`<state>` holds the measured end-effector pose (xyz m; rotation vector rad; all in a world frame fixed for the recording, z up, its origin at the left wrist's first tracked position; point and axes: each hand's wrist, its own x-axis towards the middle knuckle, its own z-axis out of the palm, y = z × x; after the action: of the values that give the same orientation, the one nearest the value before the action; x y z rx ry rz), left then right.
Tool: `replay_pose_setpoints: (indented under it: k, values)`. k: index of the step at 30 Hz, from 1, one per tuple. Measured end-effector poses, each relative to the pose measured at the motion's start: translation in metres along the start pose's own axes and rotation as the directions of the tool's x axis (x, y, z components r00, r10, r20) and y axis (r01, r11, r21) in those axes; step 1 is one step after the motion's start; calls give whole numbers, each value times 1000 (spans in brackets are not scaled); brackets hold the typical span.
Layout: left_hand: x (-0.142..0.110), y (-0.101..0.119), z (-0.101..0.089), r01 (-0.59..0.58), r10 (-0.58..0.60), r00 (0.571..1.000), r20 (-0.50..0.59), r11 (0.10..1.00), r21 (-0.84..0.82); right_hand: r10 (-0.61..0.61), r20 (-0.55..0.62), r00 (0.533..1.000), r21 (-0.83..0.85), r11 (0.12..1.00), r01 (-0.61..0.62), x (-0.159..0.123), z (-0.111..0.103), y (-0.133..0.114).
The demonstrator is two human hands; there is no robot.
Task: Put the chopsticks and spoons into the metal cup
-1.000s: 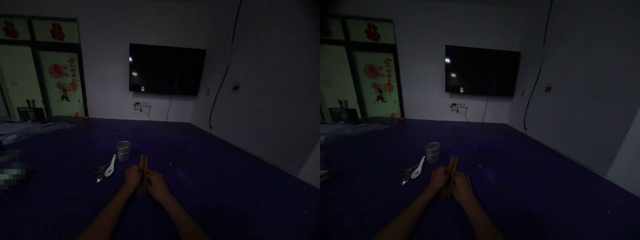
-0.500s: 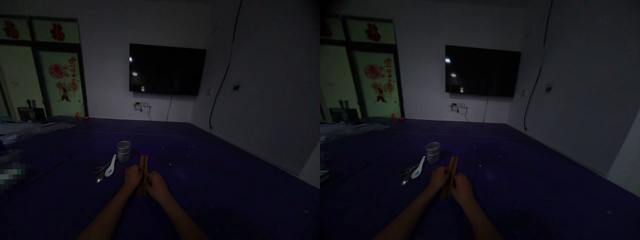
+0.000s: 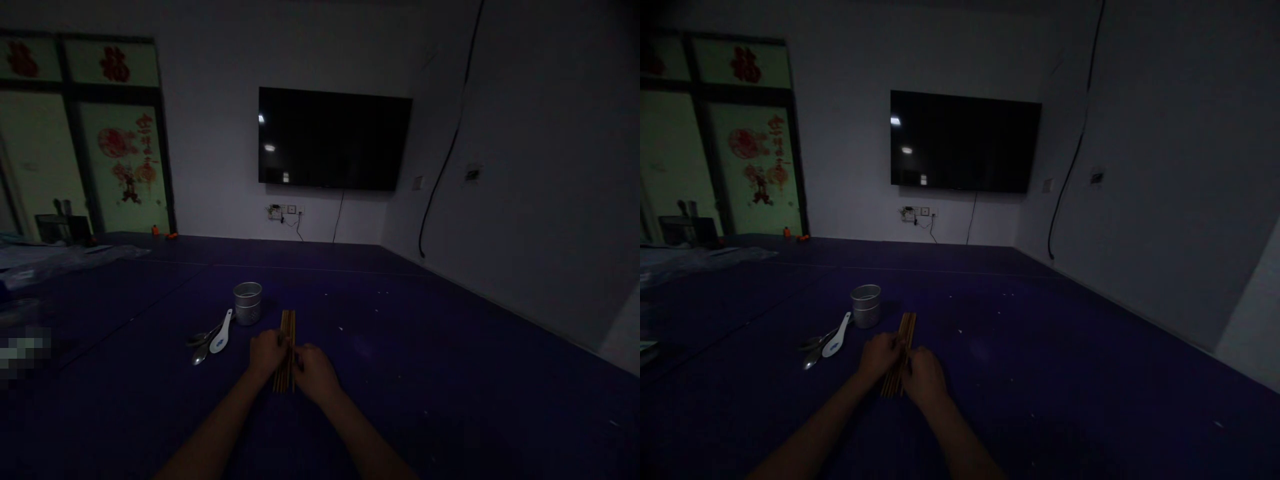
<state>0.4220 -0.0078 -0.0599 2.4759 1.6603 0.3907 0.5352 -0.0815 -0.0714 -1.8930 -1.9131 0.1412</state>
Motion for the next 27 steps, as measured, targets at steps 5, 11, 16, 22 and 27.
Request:
replay_pose_setpoints:
  k: [5, 11, 16, 22, 27]
  values:
    - [-1, 1, 0, 4, -4, 1000, -12, 1000, 2, 1, 6, 1000, -22, 1000, -1, 0, 0, 0]
    - [-1, 1, 1, 9, -9, 1000, -20, 1000, -8, 30, -18, 999, -34, 999, -31, 1, 2, -1]
    - [-2, 4, 1, 17, -17, 999, -27, 1000, -13, 115, -56, 992, -50, 992, -118, -1, 3, -1]
    - [-3, 7, -1, 26, -26, 1000, 2, 1000, -1, 205, -89, 975, -111, 970, -214, -5, -2, -7]
    - [-3, 6, -1, 35, -35, 999, -6, 999, 7, 278, -86, 957, -134, 948, -288, -5, -5, -10]
